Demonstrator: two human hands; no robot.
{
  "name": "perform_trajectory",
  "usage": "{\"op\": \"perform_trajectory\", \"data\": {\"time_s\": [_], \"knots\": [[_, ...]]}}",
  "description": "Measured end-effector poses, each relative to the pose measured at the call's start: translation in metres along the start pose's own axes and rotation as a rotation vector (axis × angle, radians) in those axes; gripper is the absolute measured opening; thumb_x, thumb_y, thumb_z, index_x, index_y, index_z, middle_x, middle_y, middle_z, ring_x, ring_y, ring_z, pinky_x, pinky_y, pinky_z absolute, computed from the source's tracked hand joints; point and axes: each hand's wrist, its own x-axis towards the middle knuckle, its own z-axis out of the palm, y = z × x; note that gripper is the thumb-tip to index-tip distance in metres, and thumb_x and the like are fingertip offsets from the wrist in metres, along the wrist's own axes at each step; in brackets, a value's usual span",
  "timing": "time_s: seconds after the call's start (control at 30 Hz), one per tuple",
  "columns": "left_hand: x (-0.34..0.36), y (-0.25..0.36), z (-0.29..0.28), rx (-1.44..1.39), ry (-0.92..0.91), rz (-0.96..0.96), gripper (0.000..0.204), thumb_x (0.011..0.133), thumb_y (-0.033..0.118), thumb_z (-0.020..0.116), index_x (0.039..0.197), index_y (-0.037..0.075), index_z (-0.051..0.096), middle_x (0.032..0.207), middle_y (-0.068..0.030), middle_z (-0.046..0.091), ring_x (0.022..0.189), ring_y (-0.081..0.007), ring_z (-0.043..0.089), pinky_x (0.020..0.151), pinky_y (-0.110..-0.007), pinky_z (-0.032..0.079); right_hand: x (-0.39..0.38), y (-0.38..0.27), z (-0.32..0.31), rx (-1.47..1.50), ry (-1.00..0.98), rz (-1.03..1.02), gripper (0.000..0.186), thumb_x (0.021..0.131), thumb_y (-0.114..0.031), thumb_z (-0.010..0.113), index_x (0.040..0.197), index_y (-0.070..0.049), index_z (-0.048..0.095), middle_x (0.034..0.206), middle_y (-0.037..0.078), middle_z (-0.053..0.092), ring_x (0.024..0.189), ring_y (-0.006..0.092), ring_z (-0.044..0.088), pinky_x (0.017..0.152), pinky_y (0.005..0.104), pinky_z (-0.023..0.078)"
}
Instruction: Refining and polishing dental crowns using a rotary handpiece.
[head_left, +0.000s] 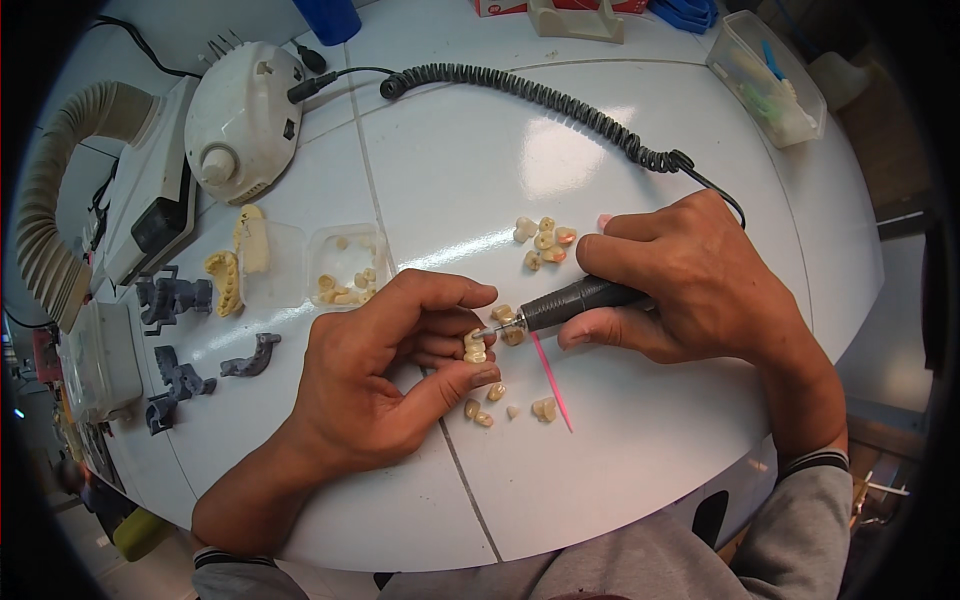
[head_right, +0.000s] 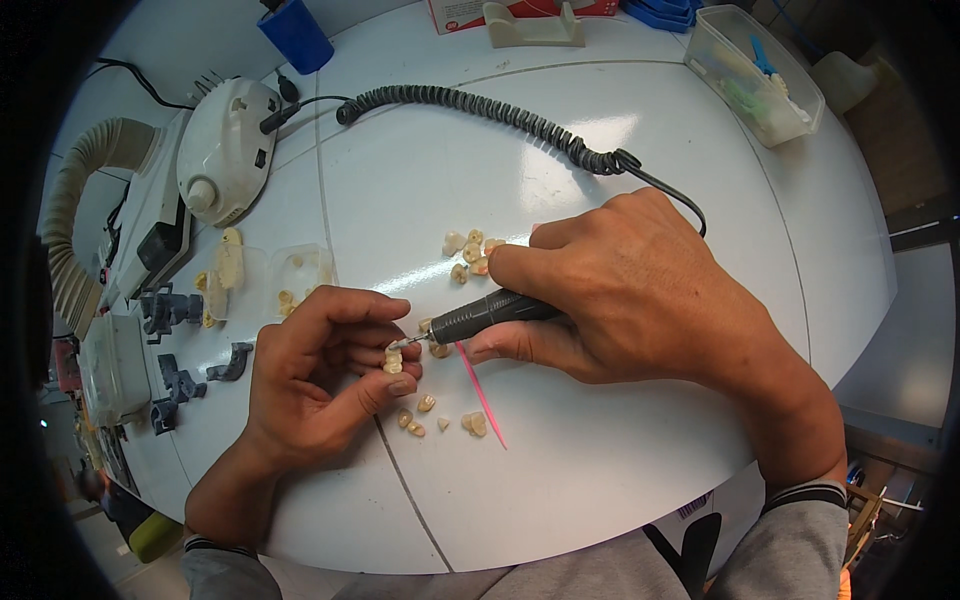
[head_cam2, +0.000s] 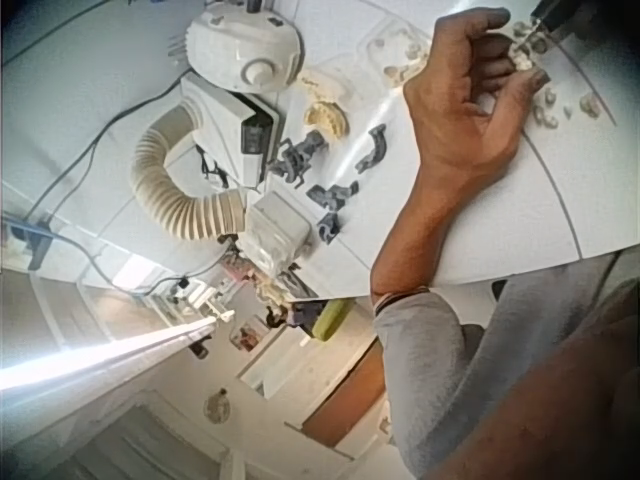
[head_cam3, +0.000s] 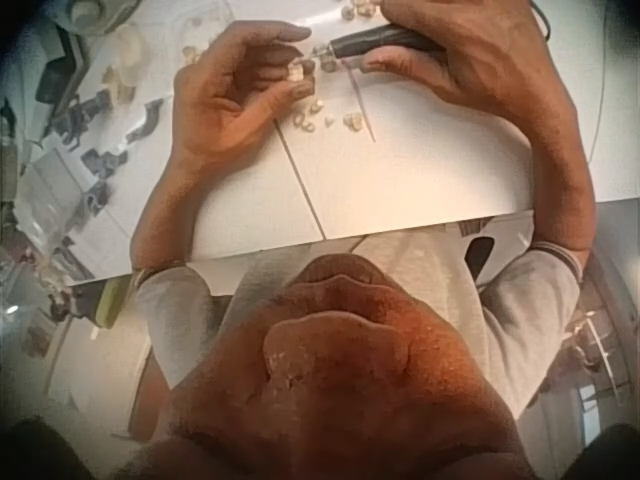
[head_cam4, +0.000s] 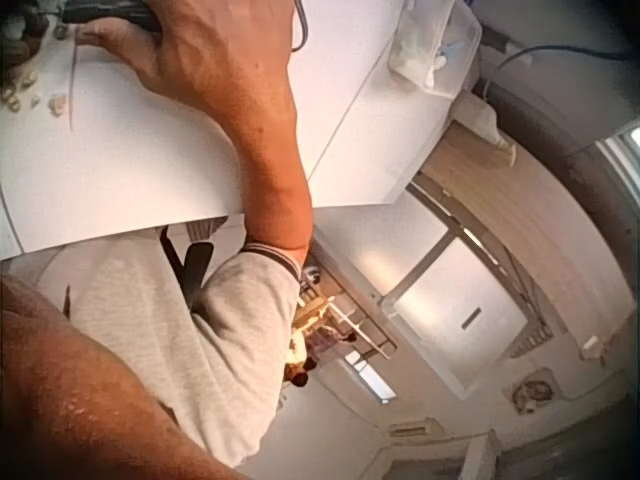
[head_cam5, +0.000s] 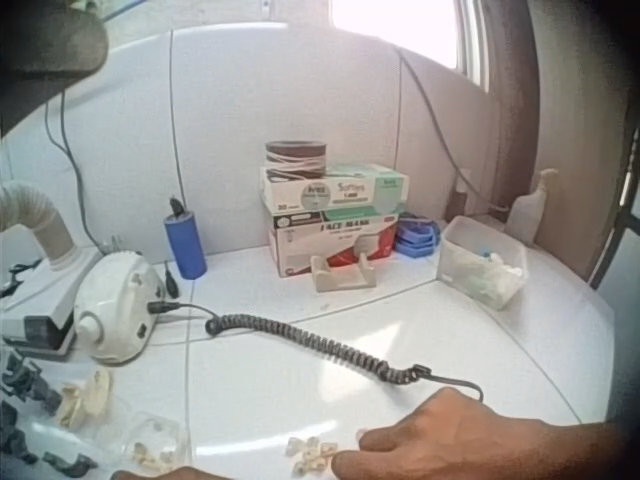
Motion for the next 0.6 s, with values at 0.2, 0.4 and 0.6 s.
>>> {"op": "perform_trajectory", "data": {"time_s": [0.2, 0.4, 0.6], "knots": [[0.0, 0.0006, -0.0003, -0.003, -0.006, -0.006, 0.044, 0.096, -0.003, 0.079, 0.136, -0.008, 0.06, 0.113, -0.0145, 0.076, 0.109, -0.0221, 0.08, 0.096, -0.031, 0.065, -0.0003, 0.0002, 0.0013, -0.008, 0.007, -0.002, 0.055, 0.094, -0.066, 0.074, 0.1, -0.011, 0.072, 0.063, 0.005, 0.065, 0.053, 0.0307, 0.064, 0.051, 0.0433, 0.042], [-0.0008, -0.0018, 0.0003, -0.02, -0.008, -0.015, 0.047, 0.095, -0.004, 0.08, 0.137, -0.007, 0.06, 0.116, -0.0157, 0.075, 0.109, -0.0221, 0.08, 0.097, -0.031, 0.065, -0.0004, 0.0003, 0.0018, -0.014, 0.008, -0.013, 0.056, 0.094, -0.067, 0.073, 0.098, -0.011, 0.071, 0.063, 0.005, 0.065, 0.051, 0.0291, 0.063, 0.051, 0.0423, 0.041], [-0.0008, -0.0023, 0.001, -0.03, -0.003, -0.004, 0.045, 0.095, -0.006, 0.079, 0.136, -0.006, 0.061, 0.115, -0.0149, 0.076, 0.109, -0.0216, 0.08, 0.098, -0.032, 0.065, -0.0003, 0.0, 0.0019, -0.006, 0.01, -0.021, 0.057, 0.095, -0.068, 0.072, 0.098, -0.011, 0.071, 0.063, 0.005, 0.065, 0.051, 0.0291, 0.063, 0.051, 0.0424, 0.042]]}}
